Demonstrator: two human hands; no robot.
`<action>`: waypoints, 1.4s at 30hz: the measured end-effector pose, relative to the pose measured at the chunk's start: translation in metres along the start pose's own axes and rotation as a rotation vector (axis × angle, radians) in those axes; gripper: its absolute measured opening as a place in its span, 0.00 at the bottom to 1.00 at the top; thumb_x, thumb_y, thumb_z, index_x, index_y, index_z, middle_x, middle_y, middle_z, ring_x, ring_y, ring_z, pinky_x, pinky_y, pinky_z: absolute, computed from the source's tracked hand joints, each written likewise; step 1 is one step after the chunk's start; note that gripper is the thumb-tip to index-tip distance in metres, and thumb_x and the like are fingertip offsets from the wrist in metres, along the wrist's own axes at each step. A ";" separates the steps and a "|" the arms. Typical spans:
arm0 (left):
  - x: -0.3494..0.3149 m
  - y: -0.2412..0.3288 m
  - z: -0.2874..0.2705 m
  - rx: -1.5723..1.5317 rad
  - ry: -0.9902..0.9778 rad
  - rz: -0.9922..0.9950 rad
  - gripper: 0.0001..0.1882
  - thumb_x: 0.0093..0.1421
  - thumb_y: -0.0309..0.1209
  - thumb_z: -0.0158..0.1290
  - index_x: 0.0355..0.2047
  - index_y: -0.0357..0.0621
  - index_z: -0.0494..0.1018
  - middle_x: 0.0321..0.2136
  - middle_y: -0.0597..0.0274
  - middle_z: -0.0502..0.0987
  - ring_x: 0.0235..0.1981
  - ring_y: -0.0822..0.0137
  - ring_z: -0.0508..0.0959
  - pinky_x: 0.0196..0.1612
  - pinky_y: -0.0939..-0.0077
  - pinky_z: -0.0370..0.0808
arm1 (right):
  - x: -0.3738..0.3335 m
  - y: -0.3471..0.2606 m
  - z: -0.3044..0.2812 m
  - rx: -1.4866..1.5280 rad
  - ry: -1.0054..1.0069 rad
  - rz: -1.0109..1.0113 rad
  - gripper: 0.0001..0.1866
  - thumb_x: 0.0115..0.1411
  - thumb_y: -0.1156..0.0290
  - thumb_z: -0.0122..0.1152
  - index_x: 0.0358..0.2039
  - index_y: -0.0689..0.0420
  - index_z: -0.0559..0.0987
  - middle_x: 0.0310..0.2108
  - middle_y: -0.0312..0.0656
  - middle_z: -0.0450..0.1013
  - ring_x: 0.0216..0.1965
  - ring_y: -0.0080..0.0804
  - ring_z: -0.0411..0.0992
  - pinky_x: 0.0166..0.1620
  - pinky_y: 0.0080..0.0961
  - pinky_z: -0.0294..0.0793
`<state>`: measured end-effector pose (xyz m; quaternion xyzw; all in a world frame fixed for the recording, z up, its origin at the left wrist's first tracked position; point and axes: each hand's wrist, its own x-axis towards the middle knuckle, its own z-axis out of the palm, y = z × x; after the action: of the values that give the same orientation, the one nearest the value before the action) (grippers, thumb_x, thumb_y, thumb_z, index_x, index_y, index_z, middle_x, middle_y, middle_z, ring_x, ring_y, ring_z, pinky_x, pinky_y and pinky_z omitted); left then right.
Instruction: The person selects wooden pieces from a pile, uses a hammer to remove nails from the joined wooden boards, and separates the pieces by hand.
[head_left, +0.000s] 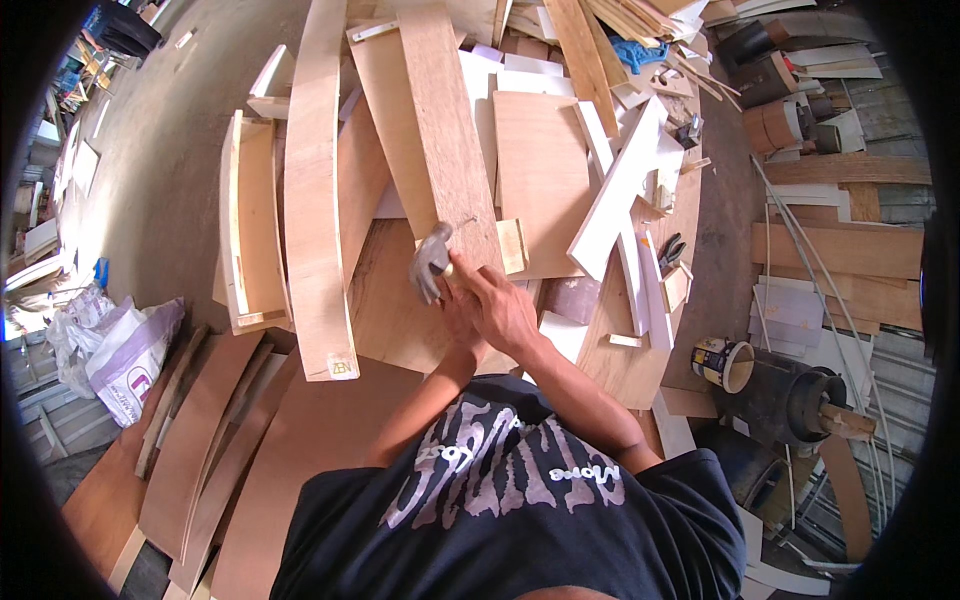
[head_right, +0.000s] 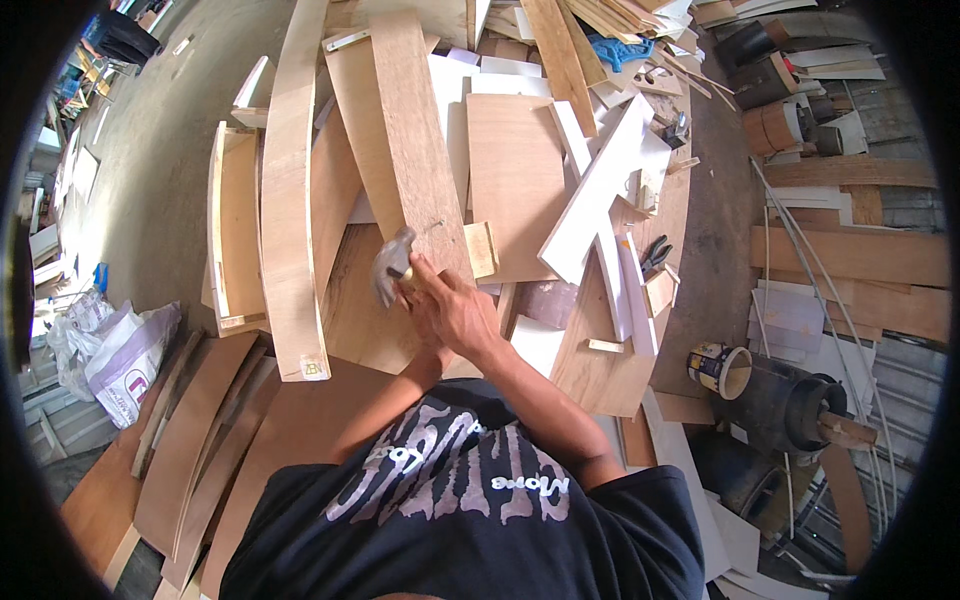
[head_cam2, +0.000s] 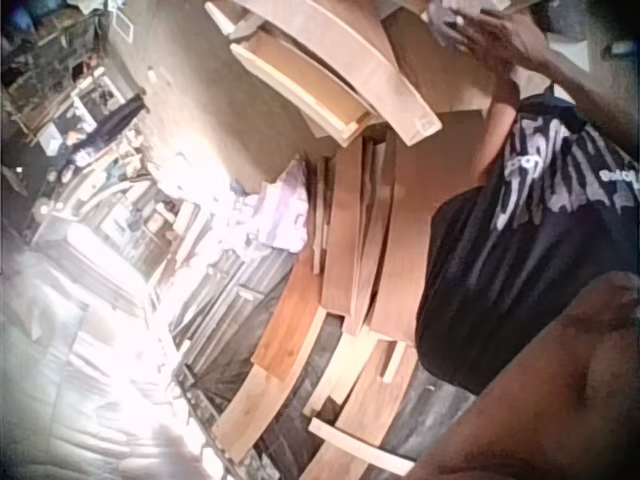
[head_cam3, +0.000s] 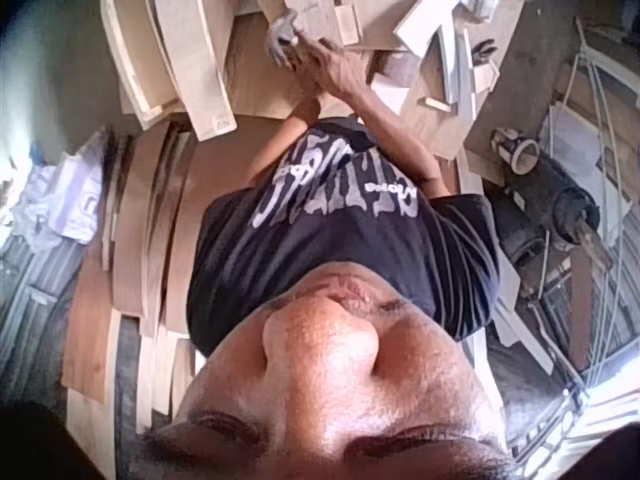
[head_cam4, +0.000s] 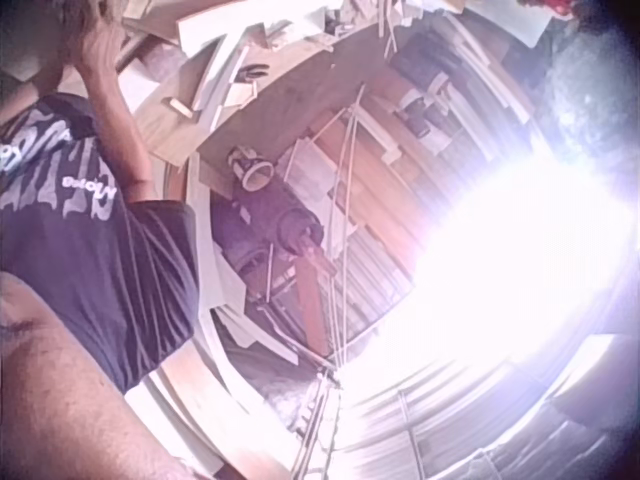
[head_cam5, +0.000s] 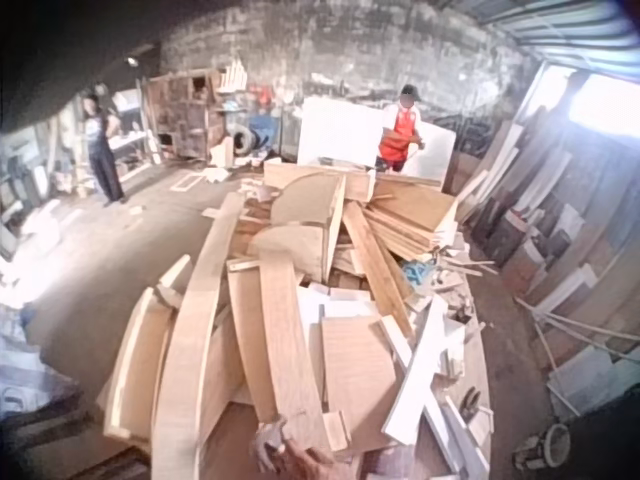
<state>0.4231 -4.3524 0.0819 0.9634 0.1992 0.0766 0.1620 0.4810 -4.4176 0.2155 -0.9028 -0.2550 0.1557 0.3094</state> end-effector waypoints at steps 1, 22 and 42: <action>0.002 0.002 -0.002 0.048 0.030 0.017 0.42 0.71 0.48 0.48 0.76 0.32 0.52 0.69 0.31 0.61 0.72 0.35 0.61 0.72 0.31 0.51 | -0.002 -0.002 0.001 0.008 0.024 -0.107 0.31 0.71 0.55 0.58 0.74 0.37 0.68 0.45 0.48 0.78 0.38 0.55 0.82 0.39 0.48 0.81; 0.004 -0.002 0.012 0.215 0.108 0.046 0.37 0.71 0.45 0.48 0.71 0.30 0.61 0.66 0.37 0.66 0.69 0.35 0.65 0.72 0.32 0.54 | 0.001 -0.009 -0.008 -0.171 -0.074 0.018 0.31 0.72 0.56 0.58 0.74 0.37 0.68 0.39 0.48 0.80 0.35 0.55 0.82 0.36 0.46 0.81; 0.012 0.009 -0.001 -0.040 0.095 0.003 0.44 0.73 0.46 0.49 0.77 0.29 0.46 0.77 0.30 0.46 0.80 0.36 0.42 0.77 0.33 0.39 | 0.025 0.075 -0.002 1.088 0.267 0.697 0.24 0.79 0.46 0.47 0.43 0.58 0.71 0.21 0.32 0.64 0.15 0.21 0.64 0.16 0.24 0.64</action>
<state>0.4374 -4.3549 0.0866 0.9556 0.2036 0.1264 0.1714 0.5299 -4.4553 0.1661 -0.6589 0.2076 0.2401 0.6820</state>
